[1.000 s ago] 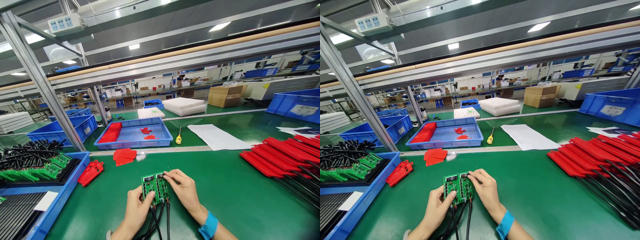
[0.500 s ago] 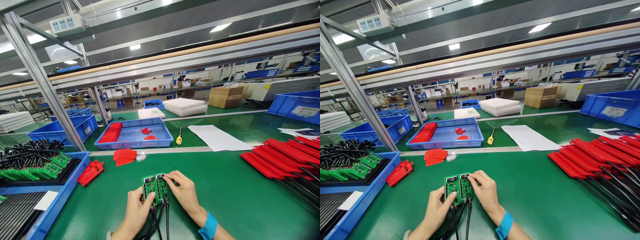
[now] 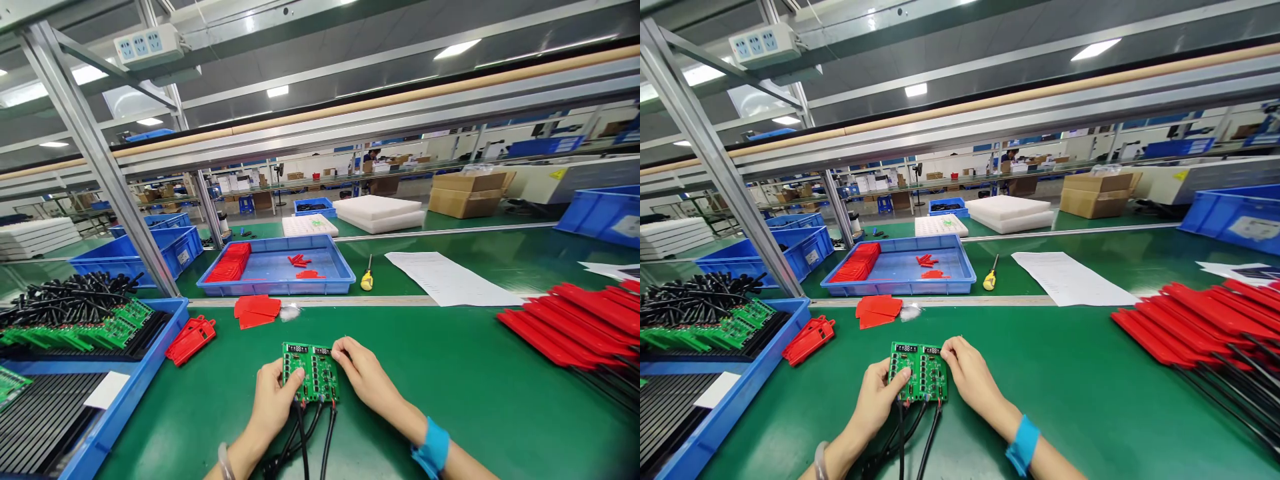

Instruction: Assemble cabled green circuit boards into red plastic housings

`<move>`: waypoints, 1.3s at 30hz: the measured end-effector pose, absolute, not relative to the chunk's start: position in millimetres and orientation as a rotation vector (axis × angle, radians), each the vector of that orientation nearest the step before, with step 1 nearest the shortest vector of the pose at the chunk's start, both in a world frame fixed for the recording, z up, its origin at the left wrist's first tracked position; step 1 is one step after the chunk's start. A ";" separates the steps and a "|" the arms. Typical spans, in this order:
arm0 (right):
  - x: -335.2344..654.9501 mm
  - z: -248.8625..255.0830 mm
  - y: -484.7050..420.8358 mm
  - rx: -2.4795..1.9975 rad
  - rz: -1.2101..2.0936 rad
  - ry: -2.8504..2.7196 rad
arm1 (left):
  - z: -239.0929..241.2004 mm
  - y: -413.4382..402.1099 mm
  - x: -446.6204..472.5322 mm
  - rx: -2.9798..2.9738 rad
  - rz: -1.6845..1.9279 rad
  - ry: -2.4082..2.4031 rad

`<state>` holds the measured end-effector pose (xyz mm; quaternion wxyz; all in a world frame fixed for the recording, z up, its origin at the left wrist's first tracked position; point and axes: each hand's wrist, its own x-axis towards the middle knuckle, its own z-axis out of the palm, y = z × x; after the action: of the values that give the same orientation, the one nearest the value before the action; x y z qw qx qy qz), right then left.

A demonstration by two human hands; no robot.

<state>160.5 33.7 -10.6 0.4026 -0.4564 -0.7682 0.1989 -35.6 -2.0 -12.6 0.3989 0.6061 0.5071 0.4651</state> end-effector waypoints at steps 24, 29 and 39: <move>94.2 10.6 127.5 -1.173 0.359 -2.242 | -28.4 24.7 -48.5 1.307 1.321 1.334; 92.1 8.9 92.2 -1.022 0.368 -2.209 | -27.8 23.9 -46.5 1.321 1.338 1.295; 88.3 -4.3 76.0 -1.003 0.259 -2.057 | -24.1 22.9 -45.7 1.364 1.371 1.403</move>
<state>88.3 76.0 -4.3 0.4070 -0.3976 -0.8159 0.1029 -45.7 22.9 -24.1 0.3672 0.5310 0.5461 0.5338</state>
